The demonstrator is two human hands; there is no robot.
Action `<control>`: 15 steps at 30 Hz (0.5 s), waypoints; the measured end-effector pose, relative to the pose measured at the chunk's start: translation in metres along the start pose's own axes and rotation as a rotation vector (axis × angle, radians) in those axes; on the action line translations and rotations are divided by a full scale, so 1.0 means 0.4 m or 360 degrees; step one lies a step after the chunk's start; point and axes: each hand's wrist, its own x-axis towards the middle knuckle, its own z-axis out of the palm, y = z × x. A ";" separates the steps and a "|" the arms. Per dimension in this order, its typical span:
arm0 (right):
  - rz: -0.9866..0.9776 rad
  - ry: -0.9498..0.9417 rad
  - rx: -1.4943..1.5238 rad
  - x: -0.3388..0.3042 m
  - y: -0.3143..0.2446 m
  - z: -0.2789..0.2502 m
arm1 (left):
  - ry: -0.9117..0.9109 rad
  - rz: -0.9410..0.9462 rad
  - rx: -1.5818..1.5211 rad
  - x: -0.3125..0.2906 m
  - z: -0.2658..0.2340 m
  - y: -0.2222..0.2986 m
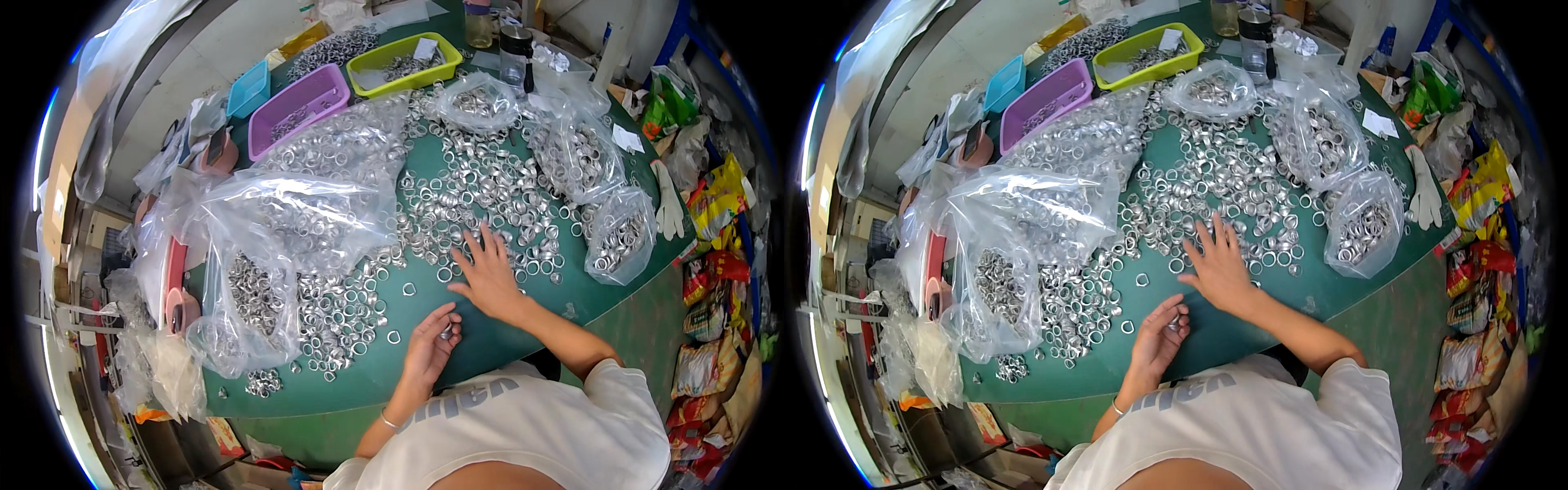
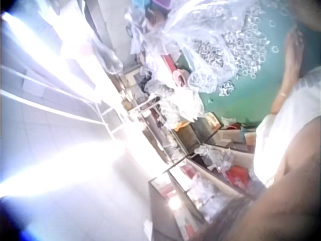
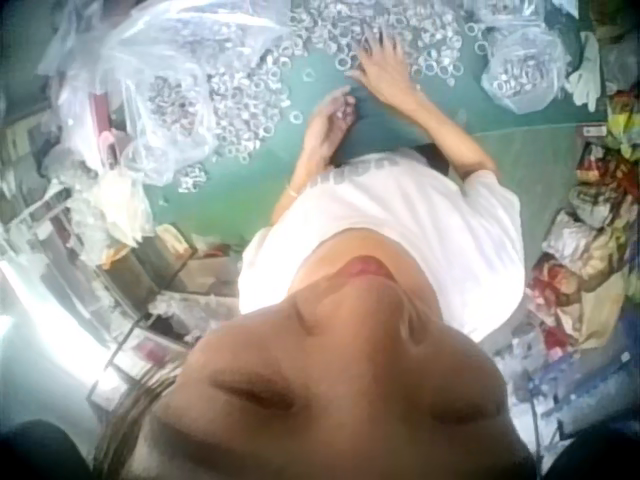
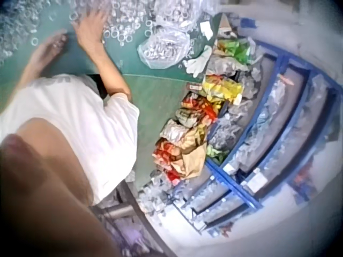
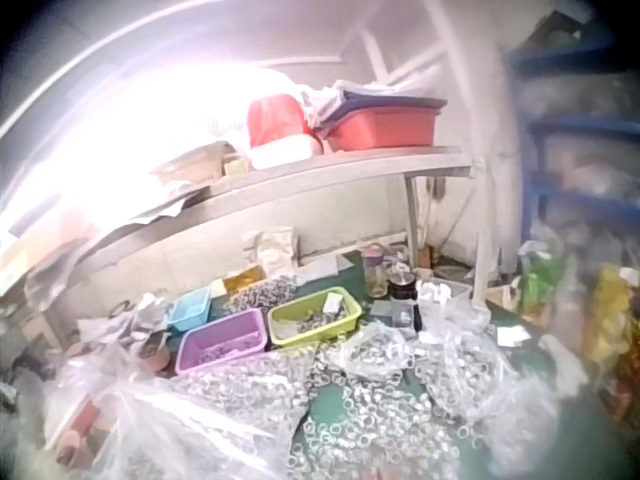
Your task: The person sorts small metal rings by hand on a green table, picking them up from a large pile and placing them into colored plastic containers.
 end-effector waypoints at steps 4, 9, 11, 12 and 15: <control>-0.0204 -0.0050 0.0072 -0.030 -0.036 0.009 | -0.0028 0.0072 0.0016 -0.001 -0.030 -0.001; -0.0154 0.0075 0.0783 -0.020 -0.006 -0.006 | 0.0000 0.0153 -0.0016 -0.021 -0.010 0.014; -0.0060 0.0194 0.0503 0.025 0.015 -0.038 | 0.0010 0.0182 -0.0032 -0.042 -0.008 0.021; -0.0006 0.0250 0.0367 0.046 0.028 -0.047 | 0.0009 0.0192 -0.0026 -0.043 -0.003 0.022; 0.0042 0.0060 0.0087 0.037 0.059 -0.010 | -0.0010 0.0155 -0.0014 -0.028 0.029 0.046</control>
